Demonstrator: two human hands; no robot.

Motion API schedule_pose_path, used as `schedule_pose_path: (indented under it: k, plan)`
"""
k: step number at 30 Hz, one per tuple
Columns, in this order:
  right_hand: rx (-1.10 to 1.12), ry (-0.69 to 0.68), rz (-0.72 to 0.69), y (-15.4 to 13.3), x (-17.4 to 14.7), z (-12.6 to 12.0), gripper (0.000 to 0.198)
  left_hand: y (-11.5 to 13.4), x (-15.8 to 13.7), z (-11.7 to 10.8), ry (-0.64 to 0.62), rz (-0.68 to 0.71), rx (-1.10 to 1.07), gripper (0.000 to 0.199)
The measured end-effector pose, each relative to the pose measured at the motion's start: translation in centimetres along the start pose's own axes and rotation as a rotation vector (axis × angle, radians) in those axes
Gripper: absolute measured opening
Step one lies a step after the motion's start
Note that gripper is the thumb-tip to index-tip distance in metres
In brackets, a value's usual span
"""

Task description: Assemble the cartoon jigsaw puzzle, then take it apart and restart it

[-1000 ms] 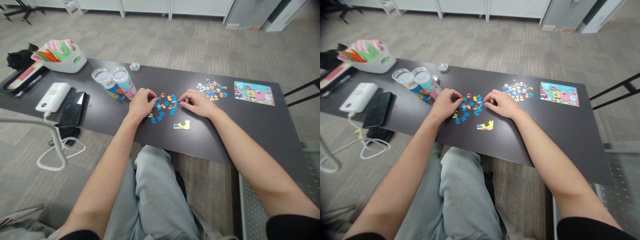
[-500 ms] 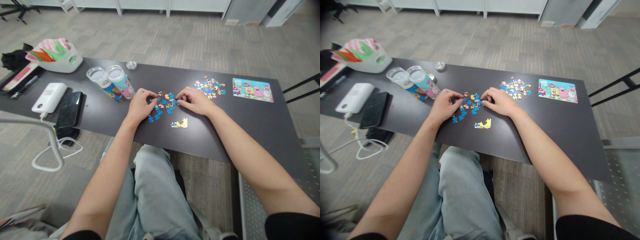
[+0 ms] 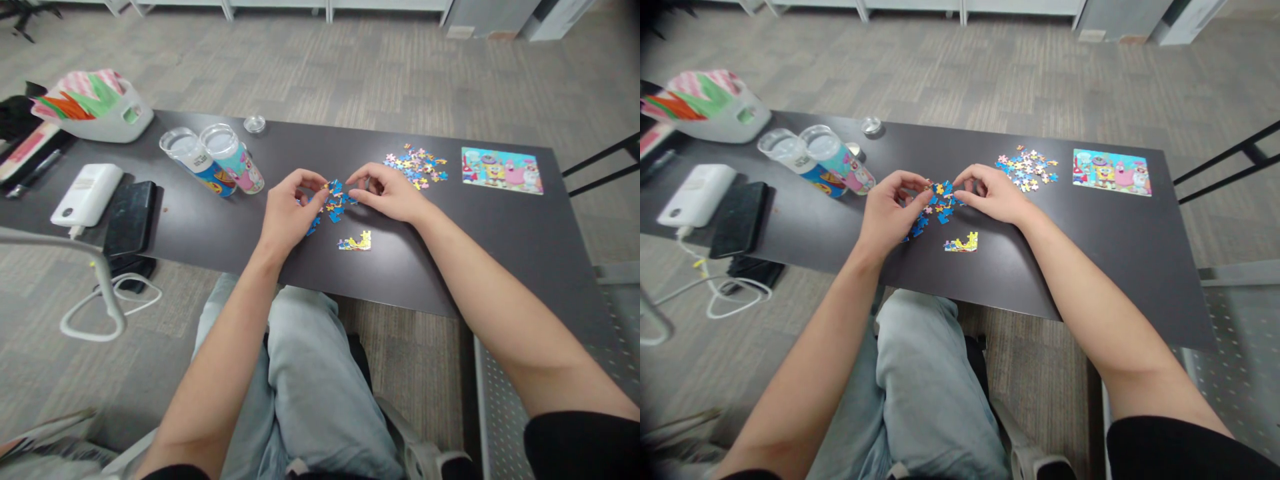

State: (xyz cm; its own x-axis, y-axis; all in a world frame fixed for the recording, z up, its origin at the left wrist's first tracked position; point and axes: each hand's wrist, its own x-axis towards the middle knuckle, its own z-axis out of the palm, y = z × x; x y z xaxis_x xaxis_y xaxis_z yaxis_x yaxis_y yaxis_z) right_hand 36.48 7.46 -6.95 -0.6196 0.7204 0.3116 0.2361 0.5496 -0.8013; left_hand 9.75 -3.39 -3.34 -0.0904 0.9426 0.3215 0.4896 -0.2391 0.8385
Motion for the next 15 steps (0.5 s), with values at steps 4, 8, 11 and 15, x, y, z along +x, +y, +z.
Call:
schedule_pose_path:
  k: [4, 8, 11, 15]
  plan:
    - [0.249, 0.010, 0.027, -0.1, 0.2, 1.0, 0.072, 1.3, -0.9, 2.9, 0.037, 0.010, -0.205, 0.022]
    - [0.371, 0.021, 0.068, -0.8, 0.4, 1.3, 0.072, 1.1, -1.0, 4.0, 0.055, -0.037, -0.278, 0.044]
    - [0.421, 0.030, 0.089, -1.5, 0.4, 0.8, 0.070, 0.7, -1.3, 3.9, 0.029, -0.045, -0.265, 0.048]
    - [0.421, -0.011, 0.132, -1.3, 0.2, -0.8, 0.065, 1.1, -3.6, 3.1, -0.007, 0.061, 0.051, 0.057]
